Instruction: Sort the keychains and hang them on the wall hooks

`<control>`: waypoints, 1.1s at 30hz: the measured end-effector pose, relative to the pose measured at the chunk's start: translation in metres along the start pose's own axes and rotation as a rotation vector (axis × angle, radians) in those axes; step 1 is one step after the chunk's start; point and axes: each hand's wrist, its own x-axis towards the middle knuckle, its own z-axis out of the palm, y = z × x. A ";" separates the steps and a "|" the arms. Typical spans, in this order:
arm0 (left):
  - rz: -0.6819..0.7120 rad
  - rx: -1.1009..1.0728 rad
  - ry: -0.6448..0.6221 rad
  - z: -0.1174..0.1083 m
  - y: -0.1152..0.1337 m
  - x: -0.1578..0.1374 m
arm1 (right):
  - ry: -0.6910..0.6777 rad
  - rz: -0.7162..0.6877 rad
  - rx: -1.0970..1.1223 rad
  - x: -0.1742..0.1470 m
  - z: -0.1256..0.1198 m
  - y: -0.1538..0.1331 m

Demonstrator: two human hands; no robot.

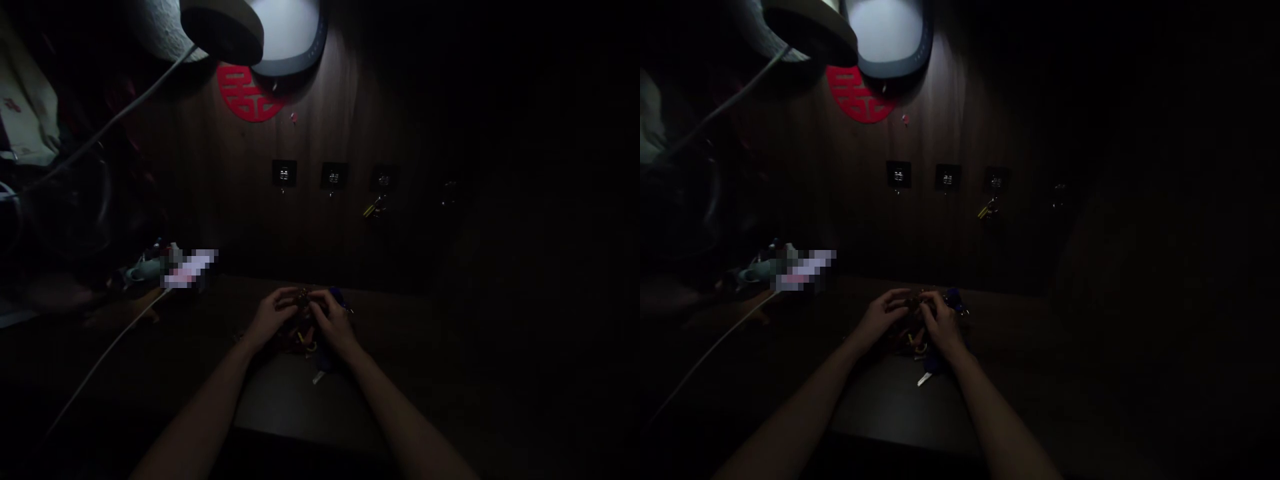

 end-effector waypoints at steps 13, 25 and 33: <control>-0.204 -0.354 -0.182 -0.003 -0.004 -0.001 | 0.138 -0.022 -0.108 0.004 -0.005 0.003; -0.255 -0.442 -0.225 -0.002 0.005 -0.003 | 0.123 -0.347 -0.279 0.000 -0.008 0.002; -0.256 -0.440 -0.188 -0.005 0.004 -0.004 | 0.132 -0.274 -0.223 0.002 -0.007 -0.006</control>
